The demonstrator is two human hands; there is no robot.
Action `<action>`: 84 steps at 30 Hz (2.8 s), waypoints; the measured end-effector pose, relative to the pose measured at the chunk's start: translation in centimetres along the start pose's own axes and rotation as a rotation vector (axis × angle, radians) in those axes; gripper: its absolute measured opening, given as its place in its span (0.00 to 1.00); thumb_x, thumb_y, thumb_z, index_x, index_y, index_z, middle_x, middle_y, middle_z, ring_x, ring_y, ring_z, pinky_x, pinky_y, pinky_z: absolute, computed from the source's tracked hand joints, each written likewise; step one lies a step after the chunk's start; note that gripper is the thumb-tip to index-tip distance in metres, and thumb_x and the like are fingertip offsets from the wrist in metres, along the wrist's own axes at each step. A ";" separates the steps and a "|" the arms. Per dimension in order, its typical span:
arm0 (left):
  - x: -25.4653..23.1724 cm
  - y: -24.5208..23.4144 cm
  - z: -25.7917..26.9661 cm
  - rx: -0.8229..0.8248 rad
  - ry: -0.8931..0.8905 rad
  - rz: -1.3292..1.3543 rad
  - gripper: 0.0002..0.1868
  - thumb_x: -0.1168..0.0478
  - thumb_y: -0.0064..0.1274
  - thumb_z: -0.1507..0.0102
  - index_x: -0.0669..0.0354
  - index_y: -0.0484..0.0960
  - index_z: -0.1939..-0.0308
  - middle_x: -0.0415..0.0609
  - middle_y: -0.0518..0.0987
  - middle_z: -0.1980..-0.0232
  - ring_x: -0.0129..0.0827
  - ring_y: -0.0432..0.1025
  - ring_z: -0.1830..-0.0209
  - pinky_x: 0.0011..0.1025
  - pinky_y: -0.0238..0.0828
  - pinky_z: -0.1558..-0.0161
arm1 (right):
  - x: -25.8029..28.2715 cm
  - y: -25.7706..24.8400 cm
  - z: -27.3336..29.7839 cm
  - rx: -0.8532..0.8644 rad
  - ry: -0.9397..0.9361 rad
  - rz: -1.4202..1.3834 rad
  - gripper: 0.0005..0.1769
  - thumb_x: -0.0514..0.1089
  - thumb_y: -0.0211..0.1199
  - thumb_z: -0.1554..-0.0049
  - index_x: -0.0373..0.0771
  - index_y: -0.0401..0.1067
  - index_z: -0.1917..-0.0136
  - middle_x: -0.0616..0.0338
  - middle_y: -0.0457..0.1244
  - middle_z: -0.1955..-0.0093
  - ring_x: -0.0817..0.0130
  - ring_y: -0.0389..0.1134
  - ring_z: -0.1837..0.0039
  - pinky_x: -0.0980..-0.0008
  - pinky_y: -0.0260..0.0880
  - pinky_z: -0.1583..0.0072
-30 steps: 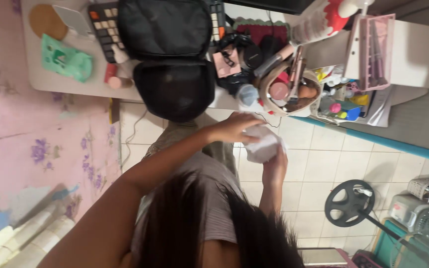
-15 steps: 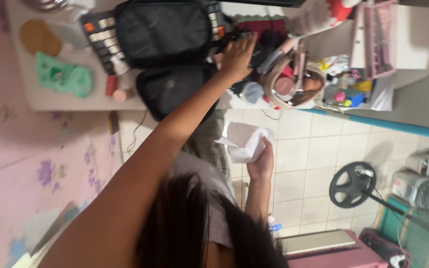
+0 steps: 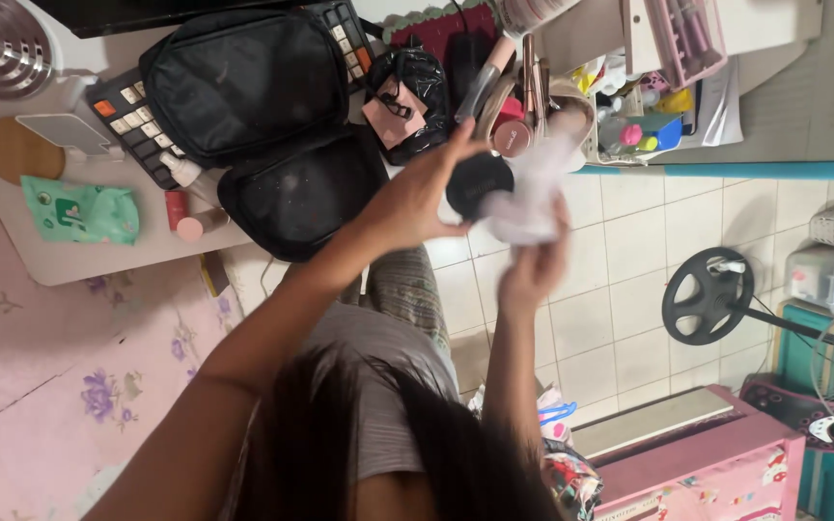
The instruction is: The recorder is cleaning various makeup items, including a brush, a spray bottle, and a compact, using a cleaning wipe.
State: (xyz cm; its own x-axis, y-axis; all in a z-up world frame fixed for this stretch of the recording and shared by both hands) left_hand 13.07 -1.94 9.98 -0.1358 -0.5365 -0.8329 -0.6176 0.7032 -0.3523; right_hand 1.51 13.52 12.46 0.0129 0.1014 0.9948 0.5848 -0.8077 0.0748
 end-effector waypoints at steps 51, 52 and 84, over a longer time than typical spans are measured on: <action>-7.6 -3.0 2.0 -0.302 -0.212 0.848 0.31 0.40 0.42 0.31 0.59 0.69 0.35 0.48 0.71 0.42 0.29 0.68 0.40 0.31 0.65 0.34 | 3.7 4.3 7.0 0.309 -0.697 0.334 0.15 0.30 0.47 0.37 0.26 0.72 0.41 0.37 0.64 0.33 0.40 0.63 0.25 0.38 0.34 0.14; -7.5 -2.6 2.1 -0.299 -0.210 0.848 0.31 0.40 0.42 0.31 0.59 0.69 0.35 0.48 0.71 0.42 0.29 0.68 0.40 0.31 0.65 0.34 | 4.8 4.4 6.0 0.306 -0.699 0.334 0.15 0.30 0.47 0.37 0.26 0.72 0.41 0.37 0.64 0.33 0.40 0.63 0.25 0.38 0.34 0.14; 8.9 4.1 -1.8 -0.068 -0.443 -0.698 0.39 0.43 0.67 0.41 0.49 0.68 0.31 0.66 0.65 0.31 0.60 0.72 0.44 0.49 0.75 0.54 | -10.7 -7.5 3.1 -0.202 0.987 -0.759 0.26 0.56 0.42 0.31 0.35 0.65 0.34 0.48 0.65 0.39 0.52 0.68 0.38 0.50 0.71 0.37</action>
State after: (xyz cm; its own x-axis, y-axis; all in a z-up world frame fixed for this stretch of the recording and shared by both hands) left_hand 7.92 -4.69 1.86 0.6051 -0.5955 -0.5284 -0.4943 0.2393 -0.8357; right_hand -0.49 20.30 1.04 -0.9321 0.1719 0.3189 0.0443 -0.8195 0.5714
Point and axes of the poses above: each hand's wrist, its own z-axis away from the middle knuckle, its own y-axis out of the palm, x = y × z, the point moved 4 cm from there along -z, towards the middle knuckle
